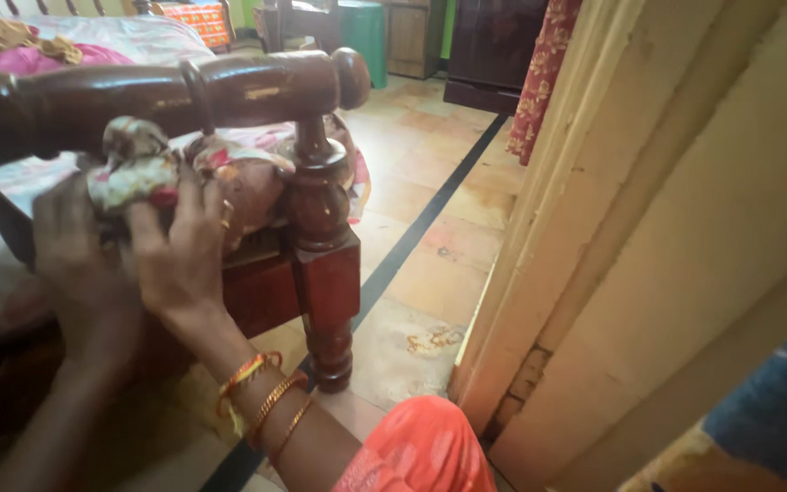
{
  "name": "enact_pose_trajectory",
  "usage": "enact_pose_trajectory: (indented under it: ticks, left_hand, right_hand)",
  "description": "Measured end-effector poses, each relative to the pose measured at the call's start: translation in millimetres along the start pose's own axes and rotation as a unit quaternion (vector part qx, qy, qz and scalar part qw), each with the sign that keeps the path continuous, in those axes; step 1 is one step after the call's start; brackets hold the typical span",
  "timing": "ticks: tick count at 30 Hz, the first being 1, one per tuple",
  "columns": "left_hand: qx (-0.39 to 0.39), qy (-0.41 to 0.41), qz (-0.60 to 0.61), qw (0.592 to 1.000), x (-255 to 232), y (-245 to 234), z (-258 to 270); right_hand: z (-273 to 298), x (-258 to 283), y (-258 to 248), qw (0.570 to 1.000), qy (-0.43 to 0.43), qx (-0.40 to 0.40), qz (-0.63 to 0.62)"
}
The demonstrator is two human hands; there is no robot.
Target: The person wipes the wooden bed frame with a cloth, moving the cloth across the slats and the carved decorative panels of the headboard.
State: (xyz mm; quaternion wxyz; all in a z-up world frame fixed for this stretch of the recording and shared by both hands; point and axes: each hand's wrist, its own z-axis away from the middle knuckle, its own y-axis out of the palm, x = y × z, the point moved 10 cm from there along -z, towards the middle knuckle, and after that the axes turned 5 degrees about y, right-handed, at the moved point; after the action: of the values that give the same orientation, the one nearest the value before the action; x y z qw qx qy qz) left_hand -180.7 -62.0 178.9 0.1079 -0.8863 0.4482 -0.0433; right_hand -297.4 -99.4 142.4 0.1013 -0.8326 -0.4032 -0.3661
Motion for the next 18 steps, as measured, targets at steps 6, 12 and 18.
enact_pose_trajectory:
  ticks: [6,12,18]
  left_hand:
    - [0.051,-0.116,0.034,0.991,50,35,35]
    - [0.027,-0.221,0.113,0.968,56,48,65]
    - [0.168,-0.247,-0.008,0.954,51,62,115]
  right_hand:
    - [-6,-2,11,0.998,0.013,0.045,0.048]
    - [16,-44,8,0.997,0.005,0.080,0.022]
    - [57,-66,-7,0.990,0.061,0.116,0.046]
